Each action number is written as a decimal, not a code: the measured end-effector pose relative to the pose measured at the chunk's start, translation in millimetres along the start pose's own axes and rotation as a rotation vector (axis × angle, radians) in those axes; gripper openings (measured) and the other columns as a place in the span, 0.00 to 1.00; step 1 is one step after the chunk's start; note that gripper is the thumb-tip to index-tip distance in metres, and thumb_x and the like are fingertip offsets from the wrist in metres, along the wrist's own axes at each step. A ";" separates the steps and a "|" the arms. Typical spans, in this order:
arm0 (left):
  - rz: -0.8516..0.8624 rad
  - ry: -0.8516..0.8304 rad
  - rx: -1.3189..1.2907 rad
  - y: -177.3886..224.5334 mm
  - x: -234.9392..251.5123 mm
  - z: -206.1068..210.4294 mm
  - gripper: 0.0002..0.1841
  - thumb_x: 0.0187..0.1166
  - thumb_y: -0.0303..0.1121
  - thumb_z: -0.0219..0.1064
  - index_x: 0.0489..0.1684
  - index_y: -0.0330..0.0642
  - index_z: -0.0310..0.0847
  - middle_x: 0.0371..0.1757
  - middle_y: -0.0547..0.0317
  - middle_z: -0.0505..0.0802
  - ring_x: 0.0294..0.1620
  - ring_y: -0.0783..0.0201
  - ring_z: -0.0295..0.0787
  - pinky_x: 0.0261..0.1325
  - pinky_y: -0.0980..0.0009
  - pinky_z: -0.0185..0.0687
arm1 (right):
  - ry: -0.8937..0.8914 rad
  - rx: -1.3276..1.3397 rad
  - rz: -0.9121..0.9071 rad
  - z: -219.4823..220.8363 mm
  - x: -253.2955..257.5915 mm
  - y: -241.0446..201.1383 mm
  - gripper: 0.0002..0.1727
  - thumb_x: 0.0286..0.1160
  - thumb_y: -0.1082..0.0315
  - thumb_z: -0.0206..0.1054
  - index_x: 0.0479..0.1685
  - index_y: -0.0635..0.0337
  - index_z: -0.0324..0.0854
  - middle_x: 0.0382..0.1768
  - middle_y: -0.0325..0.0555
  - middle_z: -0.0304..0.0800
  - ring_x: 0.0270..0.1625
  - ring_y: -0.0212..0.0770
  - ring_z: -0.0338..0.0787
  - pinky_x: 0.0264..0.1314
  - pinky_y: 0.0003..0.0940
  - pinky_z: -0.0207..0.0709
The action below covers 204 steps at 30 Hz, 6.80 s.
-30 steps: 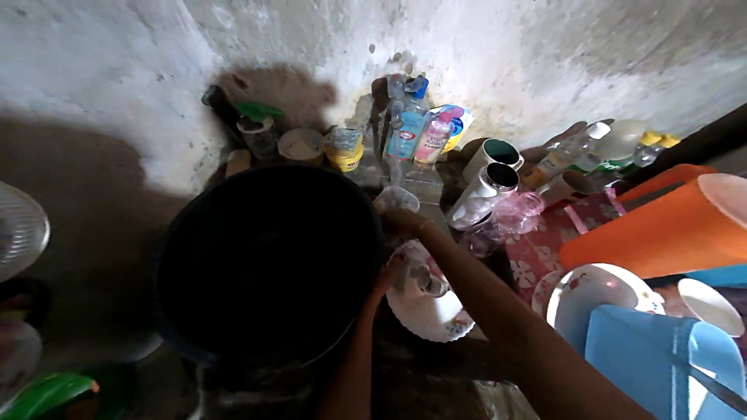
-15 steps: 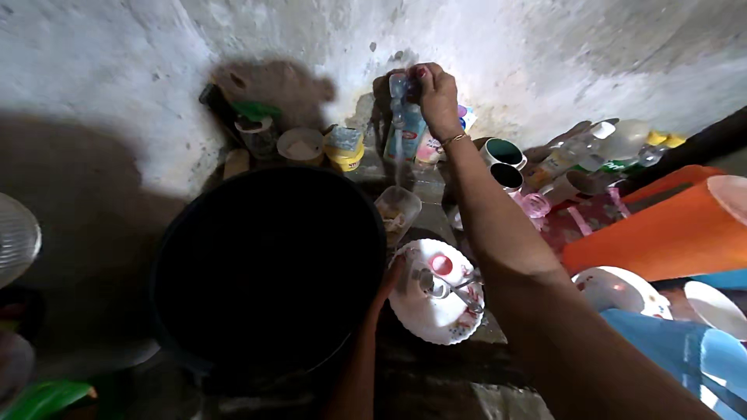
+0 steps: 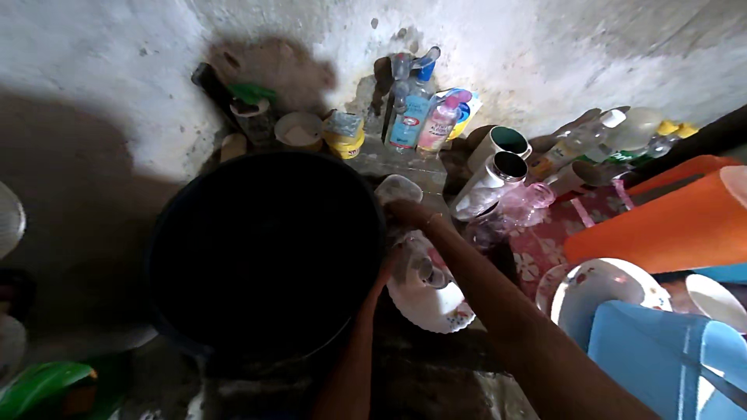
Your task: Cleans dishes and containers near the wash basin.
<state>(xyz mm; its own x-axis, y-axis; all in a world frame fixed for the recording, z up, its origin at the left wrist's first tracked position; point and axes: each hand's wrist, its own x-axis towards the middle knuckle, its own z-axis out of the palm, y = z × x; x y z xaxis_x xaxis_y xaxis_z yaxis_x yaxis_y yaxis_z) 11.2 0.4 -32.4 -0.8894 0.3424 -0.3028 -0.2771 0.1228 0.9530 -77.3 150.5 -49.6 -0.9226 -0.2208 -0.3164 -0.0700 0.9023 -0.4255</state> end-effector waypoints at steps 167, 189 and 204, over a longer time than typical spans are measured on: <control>0.316 0.062 0.252 -45.4 8.9 5.5 0.41 0.79 0.30 0.70 0.93 0.37 0.51 0.89 0.40 0.67 0.85 0.49 0.70 0.84 0.53 0.66 | 0.708 -0.007 -0.007 -33.9 -33.4 11.3 0.14 0.75 0.79 0.63 0.56 0.68 0.89 0.57 0.67 0.91 0.63 0.66 0.90 0.68 0.62 0.79; 0.399 0.242 0.621 44.9 -16.0 23.0 0.36 0.80 0.16 0.60 0.92 0.37 0.55 0.79 0.27 0.75 0.81 0.33 0.71 0.81 0.42 0.67 | 0.888 0.206 0.040 -7.2 -125.4 -34.7 0.11 0.77 0.80 0.65 0.53 0.73 0.88 0.51 0.69 0.91 0.54 0.68 0.92 0.57 0.63 0.83; 0.381 0.025 0.713 22.7 -53.9 21.1 0.46 0.78 0.28 0.70 0.95 0.33 0.41 0.94 0.34 0.53 0.93 0.39 0.52 0.90 0.43 0.53 | 1.003 0.462 0.343 8.0 -127.4 -2.6 0.16 0.83 0.71 0.61 0.56 0.79 0.82 0.50 0.77 0.88 0.55 0.71 0.89 0.62 0.68 0.76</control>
<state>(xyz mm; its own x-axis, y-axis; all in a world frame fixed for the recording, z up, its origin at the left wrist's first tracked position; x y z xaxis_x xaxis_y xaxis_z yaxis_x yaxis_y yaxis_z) 60.5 4.3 5.3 -0.8862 0.4607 0.0497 0.3381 0.5695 0.7493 43.4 173.3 -15.0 -0.7675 0.5893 0.2521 0.1968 0.5910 -0.7823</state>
